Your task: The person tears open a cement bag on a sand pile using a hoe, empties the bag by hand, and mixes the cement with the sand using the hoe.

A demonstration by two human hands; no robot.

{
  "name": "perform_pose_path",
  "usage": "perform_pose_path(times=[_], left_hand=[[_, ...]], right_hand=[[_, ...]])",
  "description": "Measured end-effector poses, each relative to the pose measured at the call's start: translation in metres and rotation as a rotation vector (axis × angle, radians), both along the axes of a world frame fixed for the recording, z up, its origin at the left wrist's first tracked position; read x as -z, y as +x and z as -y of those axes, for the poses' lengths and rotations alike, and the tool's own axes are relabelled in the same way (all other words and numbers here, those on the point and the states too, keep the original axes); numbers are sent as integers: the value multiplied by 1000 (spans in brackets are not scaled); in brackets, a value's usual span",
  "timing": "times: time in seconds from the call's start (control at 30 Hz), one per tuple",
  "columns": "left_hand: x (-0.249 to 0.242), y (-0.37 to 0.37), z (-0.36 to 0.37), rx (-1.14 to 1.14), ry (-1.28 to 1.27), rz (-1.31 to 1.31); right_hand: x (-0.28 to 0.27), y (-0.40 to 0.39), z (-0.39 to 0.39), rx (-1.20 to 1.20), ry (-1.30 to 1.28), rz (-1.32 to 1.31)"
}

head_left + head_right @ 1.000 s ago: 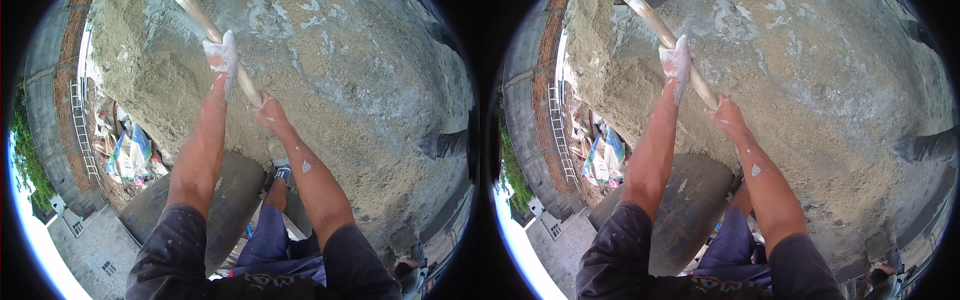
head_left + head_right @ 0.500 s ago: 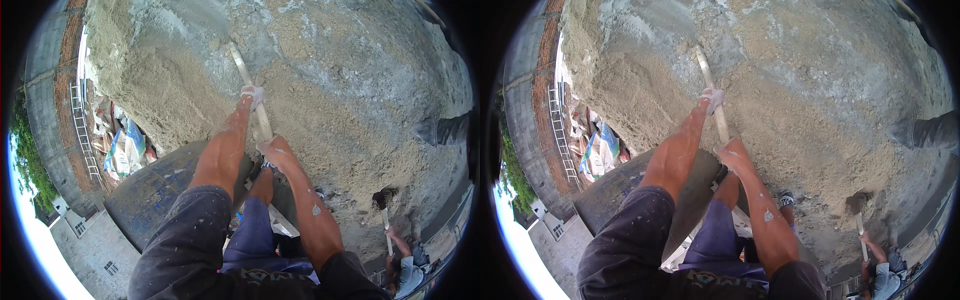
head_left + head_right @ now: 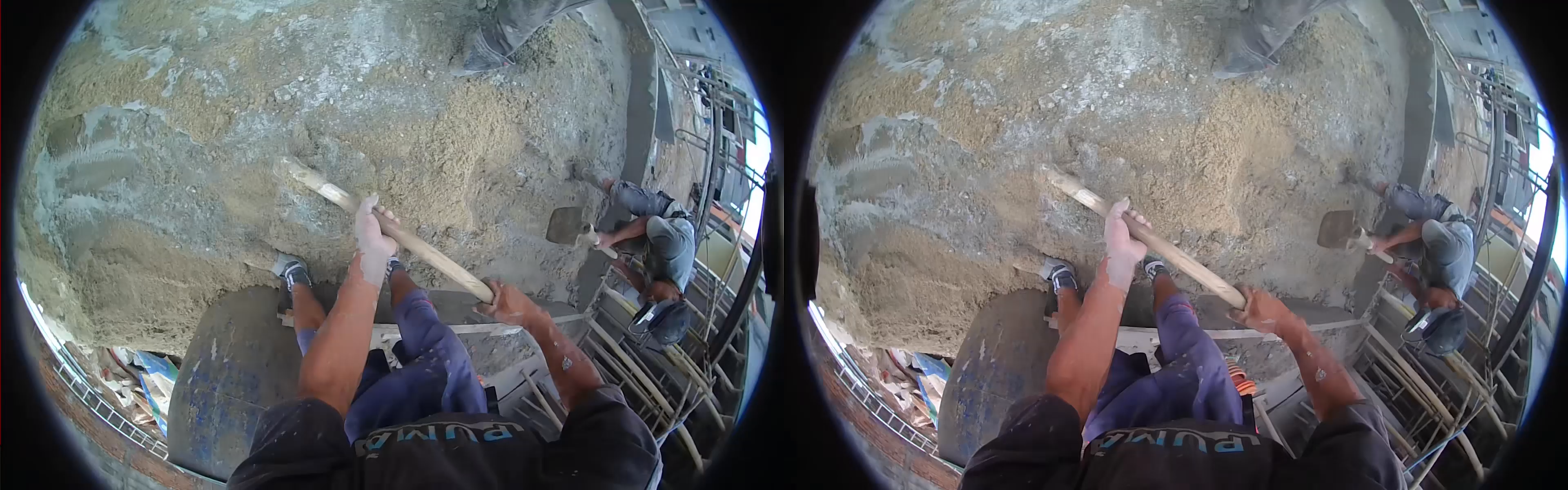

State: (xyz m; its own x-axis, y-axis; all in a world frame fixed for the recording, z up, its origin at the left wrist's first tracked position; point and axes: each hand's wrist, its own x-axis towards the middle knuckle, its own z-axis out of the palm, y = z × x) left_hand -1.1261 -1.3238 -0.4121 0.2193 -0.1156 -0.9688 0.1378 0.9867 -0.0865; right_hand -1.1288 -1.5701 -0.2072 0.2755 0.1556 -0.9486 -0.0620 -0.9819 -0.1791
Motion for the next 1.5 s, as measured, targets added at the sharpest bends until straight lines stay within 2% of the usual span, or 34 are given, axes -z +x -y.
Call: perform_pose_path(times=[0.07,0.13,0.23,0.3,0.37,0.4,0.43,0.47,0.5,0.57,0.67,0.73,0.77,0.83,0.9,0.93,1.0,1.07,1.17,1.27,1.33,1.4,1.43,1.47,1.5], left_hand=[[-41,-6,65,14,-194,96],[-77,-14,102,-11,-264,72],[-109,-27,79,-54,-238,89],[-115,-31,16,-50,-107,141],[-106,-39,-70,-62,68,120],[-96,-46,-121,-35,170,120],[-97,-48,-173,-10,307,105],[-122,-41,-224,-16,390,76],[-109,-56,-281,-23,532,96],[-144,-58,-378,-90,646,192],[-201,-61,-497,-213,968,394],[-208,-52,-555,-269,1286,360],[-209,-41,-563,-220,1469,238],[-178,-26,-563,-126,1573,171],[-120,-12,-566,-86,1508,159],[-95,-6,-571,60,1442,117],[-49,13,-557,185,1264,34],[16,14,-547,471,1153,-20],[36,6,-521,471,989,-63],[36,-20,-505,638,968,-121],[29,-34,-485,731,945,-150],[37,-44,-454,710,894,-203],[80,-64,-446,984,1004,-72],[111,-82,-432,1165,1030,33],[141,-98,-418,1328,1068,147]], right_hand=[[-31,-21,65,-14,-113,113],[-49,-37,115,-153,-274,177],[-51,-43,107,-222,-202,307],[-13,-52,64,-172,-158,199],[25,-51,-23,-119,1,108],[67,-76,-49,-236,192,252],[86,-77,-108,-208,210,155],[103,-78,-164,-155,321,108],[112,-75,-219,-175,442,128],[116,-63,-327,-192,592,137],[121,-47,-478,-249,814,213],[105,-25,-564,-171,927,307],[90,-13,-601,-192,901,303],[84,8,-651,-209,808,333],[106,16,-672,-164,708,377],[126,18,-670,-131,653,391],[158,13,-659,-82,549,403],[179,5,-635,-40,429,398],[193,6,-605,-81,387,321],[189,-16,-588,-84,385,221],[211,-44,-567,64,450,113],[207,-58,-535,150,467,-1],[197,-57,-519,162,461,-57],[188,-59,-500,175,453,-115],[181,-63,-478,291,403,-229]])
